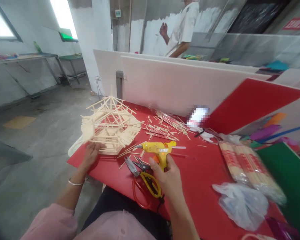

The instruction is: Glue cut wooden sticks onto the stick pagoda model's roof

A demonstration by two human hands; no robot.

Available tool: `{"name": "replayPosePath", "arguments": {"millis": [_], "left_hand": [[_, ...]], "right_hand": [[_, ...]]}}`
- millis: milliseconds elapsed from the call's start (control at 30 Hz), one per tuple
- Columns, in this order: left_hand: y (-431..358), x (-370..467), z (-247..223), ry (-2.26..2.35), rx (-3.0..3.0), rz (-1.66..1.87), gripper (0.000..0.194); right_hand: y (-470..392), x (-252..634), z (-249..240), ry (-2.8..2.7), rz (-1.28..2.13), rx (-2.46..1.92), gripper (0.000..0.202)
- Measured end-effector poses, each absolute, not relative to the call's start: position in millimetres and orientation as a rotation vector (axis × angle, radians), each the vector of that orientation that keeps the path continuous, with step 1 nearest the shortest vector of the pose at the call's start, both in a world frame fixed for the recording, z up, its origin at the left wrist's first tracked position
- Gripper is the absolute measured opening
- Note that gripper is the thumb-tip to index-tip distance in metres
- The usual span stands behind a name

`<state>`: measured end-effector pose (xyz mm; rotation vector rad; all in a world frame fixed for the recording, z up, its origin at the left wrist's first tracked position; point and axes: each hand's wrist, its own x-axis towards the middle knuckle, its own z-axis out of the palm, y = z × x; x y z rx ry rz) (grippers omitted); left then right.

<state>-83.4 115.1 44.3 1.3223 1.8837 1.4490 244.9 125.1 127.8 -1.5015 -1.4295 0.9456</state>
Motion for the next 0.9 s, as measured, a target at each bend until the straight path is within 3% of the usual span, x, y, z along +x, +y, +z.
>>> {"name": "replayPosePath", "arguments": {"millis": [233, 567, 900], "left_hand": [[142, -72, 70, 1.761, 1.244, 1.622, 0.047], [149, -49, 146, 1.267, 0.523, 1.935, 0.045], [124, -41, 214, 1.215, 0.602, 1.644, 0.034]], "right_hand": [[120, 255, 131, -1.410, 0.832, -1.503, 0.055], [130, 262, 139, -1.381, 0.716, -1.455, 0.054], [114, 267, 204, -1.267, 0.418, -1.388, 0.046]]}}
